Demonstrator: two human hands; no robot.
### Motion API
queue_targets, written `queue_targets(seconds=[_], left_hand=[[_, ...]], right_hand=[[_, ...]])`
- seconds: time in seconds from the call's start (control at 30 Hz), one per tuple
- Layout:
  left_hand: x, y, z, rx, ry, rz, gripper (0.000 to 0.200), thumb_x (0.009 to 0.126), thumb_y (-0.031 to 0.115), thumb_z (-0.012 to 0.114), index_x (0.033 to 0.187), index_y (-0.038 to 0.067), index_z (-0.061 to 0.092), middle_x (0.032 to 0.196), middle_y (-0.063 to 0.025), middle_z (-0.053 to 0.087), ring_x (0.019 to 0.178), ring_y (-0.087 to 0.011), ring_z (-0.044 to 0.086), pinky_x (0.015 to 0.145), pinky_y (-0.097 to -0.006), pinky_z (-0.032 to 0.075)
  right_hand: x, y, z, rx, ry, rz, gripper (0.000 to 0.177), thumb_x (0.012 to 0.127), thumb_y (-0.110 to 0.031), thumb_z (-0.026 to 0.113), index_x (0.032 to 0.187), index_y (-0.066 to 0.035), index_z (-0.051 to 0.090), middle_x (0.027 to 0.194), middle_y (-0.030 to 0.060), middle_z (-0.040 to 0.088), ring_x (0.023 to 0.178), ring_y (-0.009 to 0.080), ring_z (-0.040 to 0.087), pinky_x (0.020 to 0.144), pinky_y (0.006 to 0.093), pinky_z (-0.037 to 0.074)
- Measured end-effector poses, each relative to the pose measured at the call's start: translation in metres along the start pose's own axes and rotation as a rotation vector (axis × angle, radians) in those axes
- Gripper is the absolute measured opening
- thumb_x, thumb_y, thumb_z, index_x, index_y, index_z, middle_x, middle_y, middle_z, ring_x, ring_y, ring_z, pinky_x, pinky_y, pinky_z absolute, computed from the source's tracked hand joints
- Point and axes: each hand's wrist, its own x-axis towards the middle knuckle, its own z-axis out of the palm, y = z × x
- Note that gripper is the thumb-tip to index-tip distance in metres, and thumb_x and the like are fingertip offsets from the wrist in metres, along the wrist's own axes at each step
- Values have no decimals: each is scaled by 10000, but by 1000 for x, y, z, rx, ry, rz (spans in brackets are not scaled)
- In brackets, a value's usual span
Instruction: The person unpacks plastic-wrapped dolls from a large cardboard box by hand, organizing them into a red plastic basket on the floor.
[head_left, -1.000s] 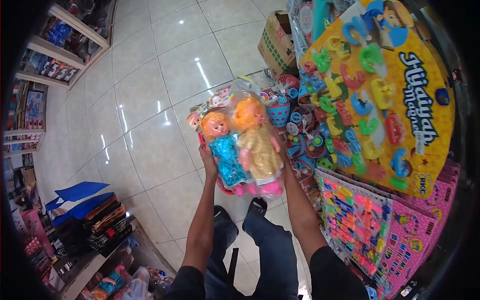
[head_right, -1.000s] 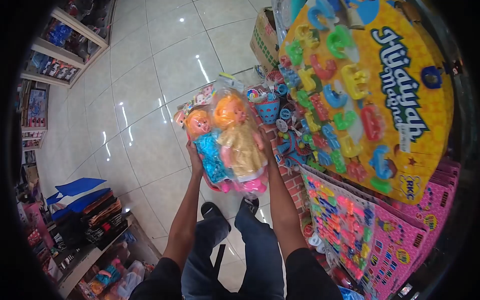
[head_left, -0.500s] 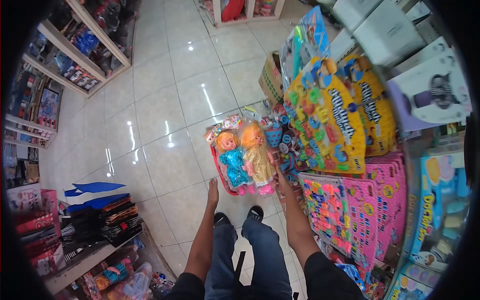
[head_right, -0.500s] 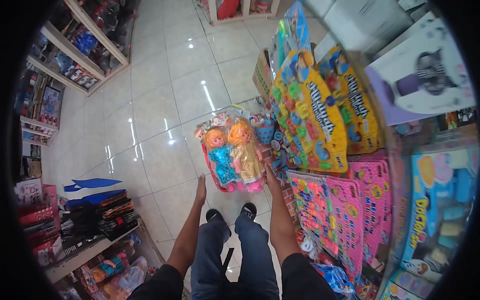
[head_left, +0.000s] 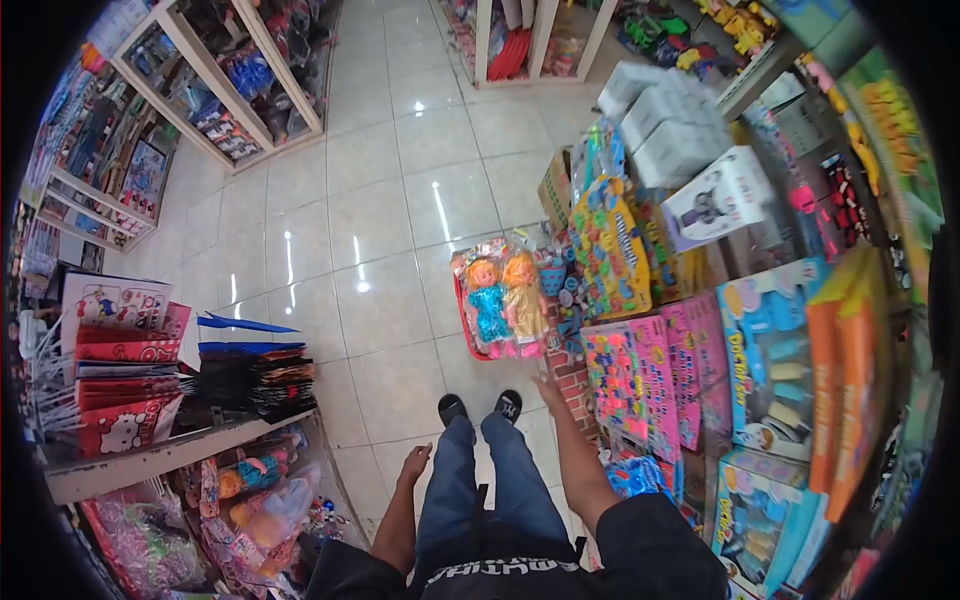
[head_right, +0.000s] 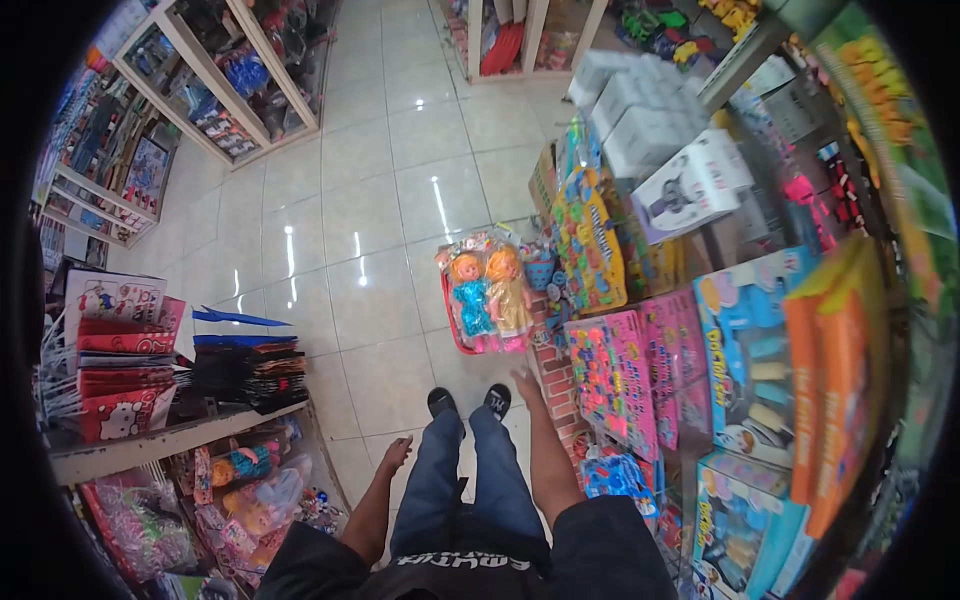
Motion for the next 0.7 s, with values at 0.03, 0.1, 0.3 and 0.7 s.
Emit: queue_targets(seconds=[0.03,0.1,0.3,0.7], left_hand=[[-14,9,-2,9,-14,31,685,863,605,508,1175,1,592,1083,-197,652,1038,-291,612,919,-367,442],[-33,17,-2,1,-9,131,653,880,586,504,1138,-5,605,1002,-163,665,953,-243,622,869,-340,456],[-116,95,-2,-368,33,335,550,924,526,484,1150,39,602,932,-72,635,842,-158,572,752,-287,455],[-228,-93,72,-780,539,136,506,903,494,539,1133,50,615,862,-94,648,770,-160,596,684,-279,474]], right_hand=[[-16,7,-4,4,-103,-2,684,840,-455,631,1369,-70,431,1353,159,482,1242,287,452,997,397,382],[-67,5,-15,-8,-270,61,586,838,-521,595,1289,-155,518,1254,96,522,1170,243,460,905,490,428],[-137,40,-43,-237,-450,338,640,839,-564,554,1331,-159,487,1248,97,557,1087,274,533,873,500,424],[-137,-61,-44,-627,-714,84,505,906,-504,439,1209,-112,540,1175,84,607,1028,233,572,859,431,442]])
